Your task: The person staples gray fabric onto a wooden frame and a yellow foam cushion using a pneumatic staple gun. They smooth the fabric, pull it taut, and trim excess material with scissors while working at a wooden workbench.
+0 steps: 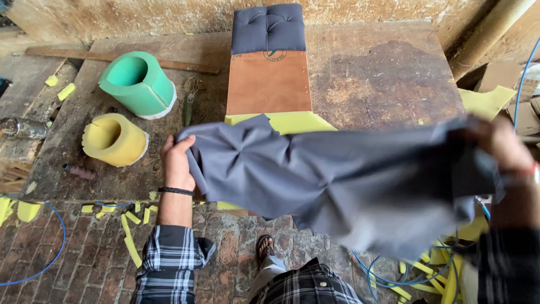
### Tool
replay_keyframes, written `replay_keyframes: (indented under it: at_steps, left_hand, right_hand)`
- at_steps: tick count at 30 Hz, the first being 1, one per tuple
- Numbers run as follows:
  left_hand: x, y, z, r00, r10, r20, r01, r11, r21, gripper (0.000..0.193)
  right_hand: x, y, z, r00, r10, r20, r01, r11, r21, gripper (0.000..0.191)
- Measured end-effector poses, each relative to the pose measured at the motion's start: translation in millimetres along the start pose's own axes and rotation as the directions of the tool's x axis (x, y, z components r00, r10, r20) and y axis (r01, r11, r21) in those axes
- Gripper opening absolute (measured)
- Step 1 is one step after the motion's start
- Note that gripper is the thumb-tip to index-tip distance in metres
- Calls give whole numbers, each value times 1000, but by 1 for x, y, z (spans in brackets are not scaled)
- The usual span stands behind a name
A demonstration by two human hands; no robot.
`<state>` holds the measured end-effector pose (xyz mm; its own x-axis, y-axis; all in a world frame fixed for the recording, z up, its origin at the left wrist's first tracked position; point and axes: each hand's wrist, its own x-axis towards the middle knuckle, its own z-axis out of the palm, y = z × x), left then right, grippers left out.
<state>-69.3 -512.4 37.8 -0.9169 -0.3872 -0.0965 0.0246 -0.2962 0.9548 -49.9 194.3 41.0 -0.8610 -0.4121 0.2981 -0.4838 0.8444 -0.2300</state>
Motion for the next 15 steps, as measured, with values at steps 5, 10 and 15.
replay_keyframes:
  at_steps: [5,10,15]
  left_hand:
    - [-2,-19,22,991,123,46,-129,978,164,22]
    - [-1,-66,-3,971,-239,13,219,912,347,34]
    - [9,-77,-32,828,-487,278,522,851,-61,60]
  right_hand:
    - [109,-35,-18,690,569,-448,-549,814,189,60]
    - [84,-171,52,820,539,-191,-521,842,138,59]
    - [42,-273,131,990,32,-140,-59,980,-190,100]
